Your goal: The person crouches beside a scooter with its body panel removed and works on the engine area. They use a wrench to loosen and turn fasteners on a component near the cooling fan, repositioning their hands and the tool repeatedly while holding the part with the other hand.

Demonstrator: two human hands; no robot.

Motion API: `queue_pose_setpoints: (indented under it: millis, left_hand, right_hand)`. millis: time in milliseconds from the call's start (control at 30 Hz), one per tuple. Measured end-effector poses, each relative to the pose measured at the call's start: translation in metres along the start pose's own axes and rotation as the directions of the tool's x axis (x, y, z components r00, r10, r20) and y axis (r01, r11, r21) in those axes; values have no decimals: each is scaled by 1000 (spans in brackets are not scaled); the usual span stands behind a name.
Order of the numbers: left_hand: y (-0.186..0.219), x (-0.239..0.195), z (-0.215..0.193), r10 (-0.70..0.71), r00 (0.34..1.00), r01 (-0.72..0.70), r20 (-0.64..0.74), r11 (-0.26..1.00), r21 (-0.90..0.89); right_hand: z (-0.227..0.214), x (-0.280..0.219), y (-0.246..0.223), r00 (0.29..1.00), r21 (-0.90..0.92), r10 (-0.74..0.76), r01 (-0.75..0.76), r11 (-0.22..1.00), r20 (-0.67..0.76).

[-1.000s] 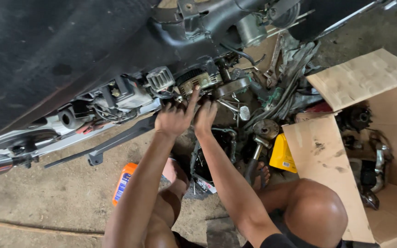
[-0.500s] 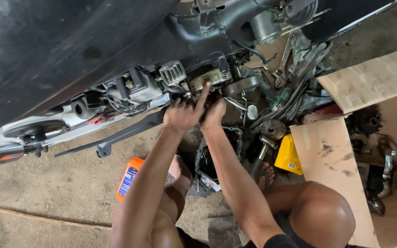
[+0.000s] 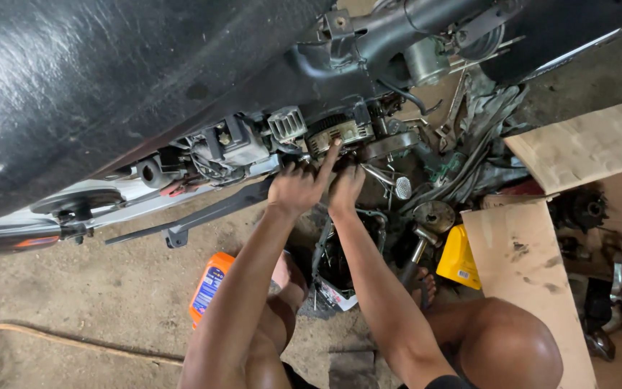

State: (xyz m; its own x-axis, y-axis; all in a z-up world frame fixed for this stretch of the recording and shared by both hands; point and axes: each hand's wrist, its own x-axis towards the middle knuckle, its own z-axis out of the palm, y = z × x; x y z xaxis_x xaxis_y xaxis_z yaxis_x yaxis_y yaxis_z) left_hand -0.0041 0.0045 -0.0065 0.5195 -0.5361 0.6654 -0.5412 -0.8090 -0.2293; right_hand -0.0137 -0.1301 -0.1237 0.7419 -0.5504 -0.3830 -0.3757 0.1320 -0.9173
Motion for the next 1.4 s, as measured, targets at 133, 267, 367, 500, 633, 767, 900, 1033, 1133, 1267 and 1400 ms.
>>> queue_pose_setpoints:
  millis: [133,267,367,500,633,767,900,1033,1133,1267,1400]
  left_hand:
    - [5,-12,13,-11,999,12,40,1000,-13]
    - [0,2,1,-9,1000,9,-1,1000,6]
    - [-1,5,-8,-10,1000,10,5,1000,15]
    - [2,3,-7,-17,1000,17,16,1000,13]
    - [-3,4,-3,4,1000,-4,5,1000,17]
    - [-3,7,-10,2,1000,-2,19,1000,-9]
    - [0,0,3,-6,1000,6,2,1000,4]
    - [1,2,-3,-3,1000,3,-27,1000,9]
    - [3,-4,8,12,999,-12,-53,1000,15]
    - [2,-4,7,5,996,-6,-85,1000,-7]
    - [4,-2,6,-1,999,2,-37,1000,27]
  right_hand:
    - [9,-5,-19,976,431,208,-215,876,64]
    - [20,-28,-64,930,604,355,-336,723,93]
    - [0,-36,-80,934,518,331,-353,779,137]
    - [-12,-10,-11,977,247,77,-125,961,197]
    - [-6,5,9,987,148,-57,34,988,152]
    - [3,-12,-19,995,255,68,-83,963,66]
    - [8,44,69,984,423,47,-116,898,169]
    - [5,22,29,973,-206,121,-80,975,195]
    - [-2,42,59,949,346,240,-299,889,204]
    - [-4,-2,-2,981,33,16,-23,999,193]
    - [1,15,36,990,-52,-85,92,994,116]
